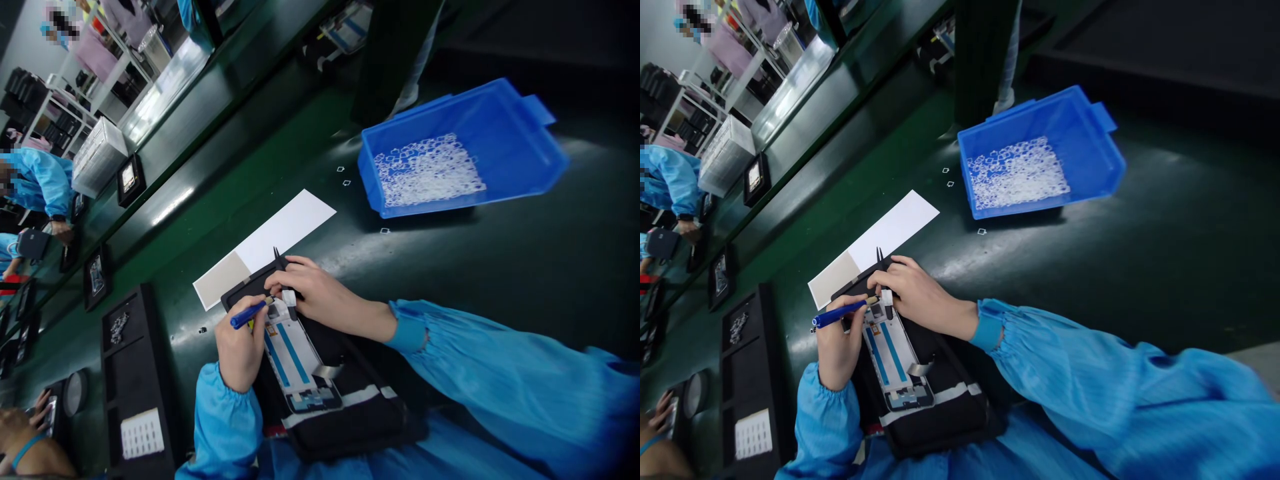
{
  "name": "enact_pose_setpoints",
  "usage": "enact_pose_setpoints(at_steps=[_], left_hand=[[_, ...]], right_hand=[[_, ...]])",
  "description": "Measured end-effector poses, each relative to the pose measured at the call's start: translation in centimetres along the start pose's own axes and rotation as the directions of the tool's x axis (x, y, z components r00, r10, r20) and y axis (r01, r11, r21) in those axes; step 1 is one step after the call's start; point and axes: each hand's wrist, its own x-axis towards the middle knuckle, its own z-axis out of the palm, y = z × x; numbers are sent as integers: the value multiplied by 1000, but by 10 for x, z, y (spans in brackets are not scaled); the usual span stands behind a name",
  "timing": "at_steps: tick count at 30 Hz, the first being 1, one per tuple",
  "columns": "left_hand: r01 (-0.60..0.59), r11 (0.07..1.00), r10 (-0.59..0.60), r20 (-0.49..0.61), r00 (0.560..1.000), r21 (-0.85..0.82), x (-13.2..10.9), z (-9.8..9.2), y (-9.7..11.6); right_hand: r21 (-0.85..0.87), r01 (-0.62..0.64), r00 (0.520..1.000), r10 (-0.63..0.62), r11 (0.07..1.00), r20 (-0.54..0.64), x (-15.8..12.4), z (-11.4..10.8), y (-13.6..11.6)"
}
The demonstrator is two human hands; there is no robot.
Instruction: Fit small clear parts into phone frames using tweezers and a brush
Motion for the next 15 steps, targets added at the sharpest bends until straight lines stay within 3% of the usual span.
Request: enact_pose_setpoints(at_steps=[8, 15], left_hand=[[-81, 991, 79, 24, 997, 106, 5, -1, 8], [-52, 986, 45, 50, 998, 158, 3, 2, 9]], right_hand=[[5, 4, 1000, -3, 1000, -7, -1, 0, -1], [-24, -2, 1000, 2, 1000, 13, 0, -2, -2]])
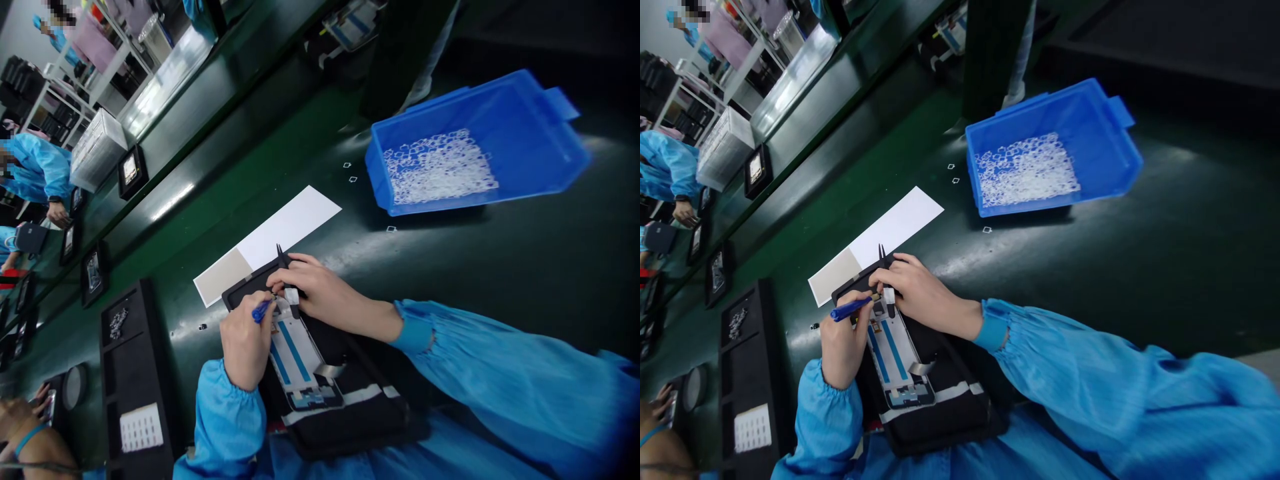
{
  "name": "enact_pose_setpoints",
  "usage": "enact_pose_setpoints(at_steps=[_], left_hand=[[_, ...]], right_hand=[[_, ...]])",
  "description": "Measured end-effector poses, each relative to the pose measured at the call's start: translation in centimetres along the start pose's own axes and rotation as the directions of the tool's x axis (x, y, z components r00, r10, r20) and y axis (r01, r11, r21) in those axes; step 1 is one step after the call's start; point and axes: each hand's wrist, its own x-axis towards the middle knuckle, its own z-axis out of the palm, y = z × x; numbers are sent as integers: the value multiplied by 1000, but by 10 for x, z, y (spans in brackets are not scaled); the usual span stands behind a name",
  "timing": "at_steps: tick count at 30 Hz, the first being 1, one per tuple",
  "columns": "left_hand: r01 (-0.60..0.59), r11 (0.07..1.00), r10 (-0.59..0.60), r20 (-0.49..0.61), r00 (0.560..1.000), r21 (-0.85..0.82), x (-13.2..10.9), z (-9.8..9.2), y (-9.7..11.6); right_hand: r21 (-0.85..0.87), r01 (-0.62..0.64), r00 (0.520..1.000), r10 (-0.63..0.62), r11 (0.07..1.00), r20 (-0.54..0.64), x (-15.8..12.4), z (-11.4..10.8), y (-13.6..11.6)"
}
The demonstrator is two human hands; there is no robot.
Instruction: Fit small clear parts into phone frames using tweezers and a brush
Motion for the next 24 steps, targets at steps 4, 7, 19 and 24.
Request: enact_pose_setpoints(at_steps=[4, 7, 19, 24], left_hand=[[63, 992, -62, 13, 998, -109, 1, 4, -4], [178, 933, -206, -60, 977, -314, 0, 7, -8], [-34, 984, 32, 11, 999, 176, -26, 8, -16], [-87, 929, 48, 117, 992, 361, -27, 23, -17]], right_hand=[[-14, -6, 1000, 6, 1000, 12, 0, 0, 0], [-7, -4, 1000, 4, 1000, 18, 1, -1, 0], [-21, 56, 998, -56, 998, 11, -3, 8, 14], [-153, 174, 983, -181, 973, -34, -7, 19, 44]])
